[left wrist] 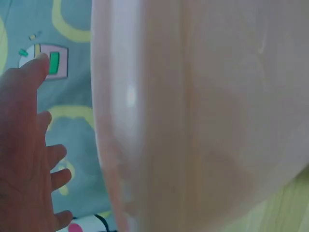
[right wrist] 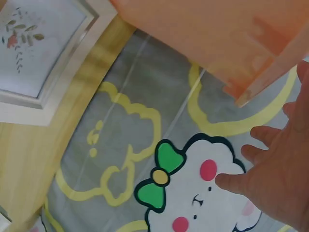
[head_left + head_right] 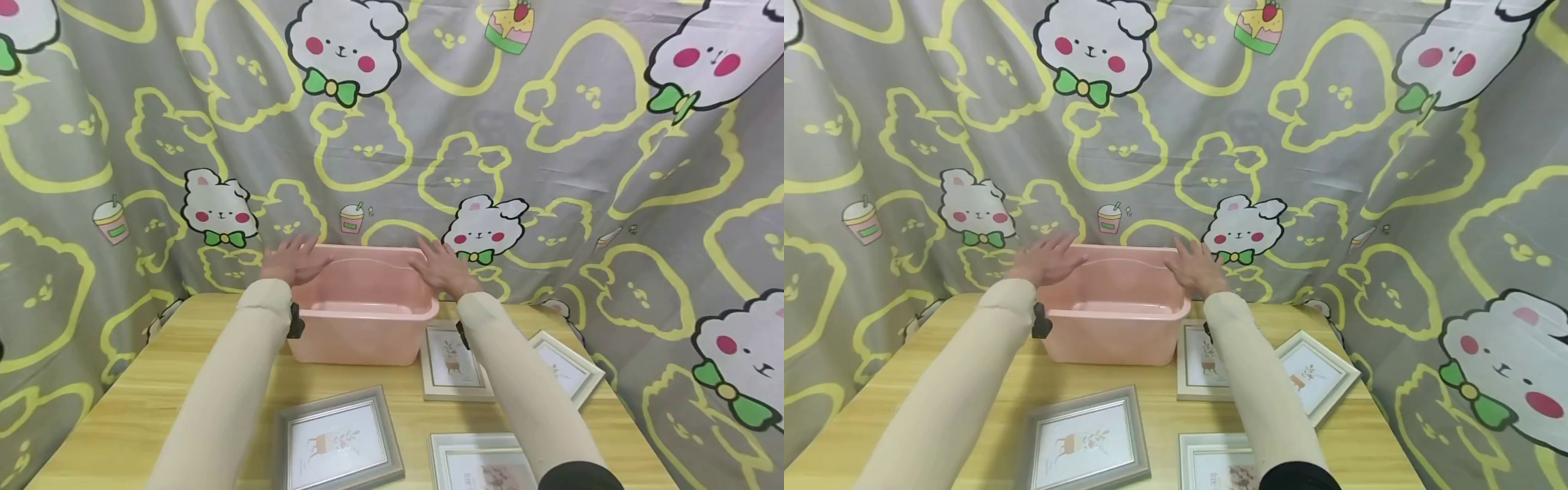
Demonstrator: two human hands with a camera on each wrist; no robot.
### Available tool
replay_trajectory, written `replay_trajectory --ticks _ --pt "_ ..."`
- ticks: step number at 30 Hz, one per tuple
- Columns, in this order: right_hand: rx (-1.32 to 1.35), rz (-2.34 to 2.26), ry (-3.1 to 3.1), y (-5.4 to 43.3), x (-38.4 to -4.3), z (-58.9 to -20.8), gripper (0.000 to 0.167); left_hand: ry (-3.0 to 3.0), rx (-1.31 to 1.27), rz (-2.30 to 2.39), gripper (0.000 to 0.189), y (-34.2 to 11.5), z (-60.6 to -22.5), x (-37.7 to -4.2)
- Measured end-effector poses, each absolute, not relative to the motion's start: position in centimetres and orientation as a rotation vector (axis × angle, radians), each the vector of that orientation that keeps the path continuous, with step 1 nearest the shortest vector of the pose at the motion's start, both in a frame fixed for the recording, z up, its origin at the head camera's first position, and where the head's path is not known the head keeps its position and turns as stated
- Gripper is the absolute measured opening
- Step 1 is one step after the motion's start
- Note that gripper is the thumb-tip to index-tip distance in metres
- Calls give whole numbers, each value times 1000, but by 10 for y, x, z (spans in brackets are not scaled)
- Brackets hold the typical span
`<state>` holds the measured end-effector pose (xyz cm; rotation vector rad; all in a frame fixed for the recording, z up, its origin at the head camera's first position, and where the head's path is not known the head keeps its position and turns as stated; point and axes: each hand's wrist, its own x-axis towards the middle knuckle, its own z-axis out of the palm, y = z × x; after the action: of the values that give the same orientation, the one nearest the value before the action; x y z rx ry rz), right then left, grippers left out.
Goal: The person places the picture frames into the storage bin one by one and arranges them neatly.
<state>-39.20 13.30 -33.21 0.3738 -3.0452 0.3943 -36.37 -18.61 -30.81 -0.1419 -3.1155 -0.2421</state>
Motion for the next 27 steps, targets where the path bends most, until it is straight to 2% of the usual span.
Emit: replay_trajectory --ticks 4,11,20,27 --pt "383 399 -3034 140 -394 -336 70 -3142 -144 -252 85 -196 -315 -364" --pt "413 404 -3045 148 -397 -345 72 -3191 -131 -274 82 -213 -323 -364" --pt "476 484 -2998 156 -402 -358 62 -3222 -143 -466 98 -231 -340 -359" --pt "490 587 -2953 169 -404 -368 60 -3170 -191 -637 95 -241 -346 -353"
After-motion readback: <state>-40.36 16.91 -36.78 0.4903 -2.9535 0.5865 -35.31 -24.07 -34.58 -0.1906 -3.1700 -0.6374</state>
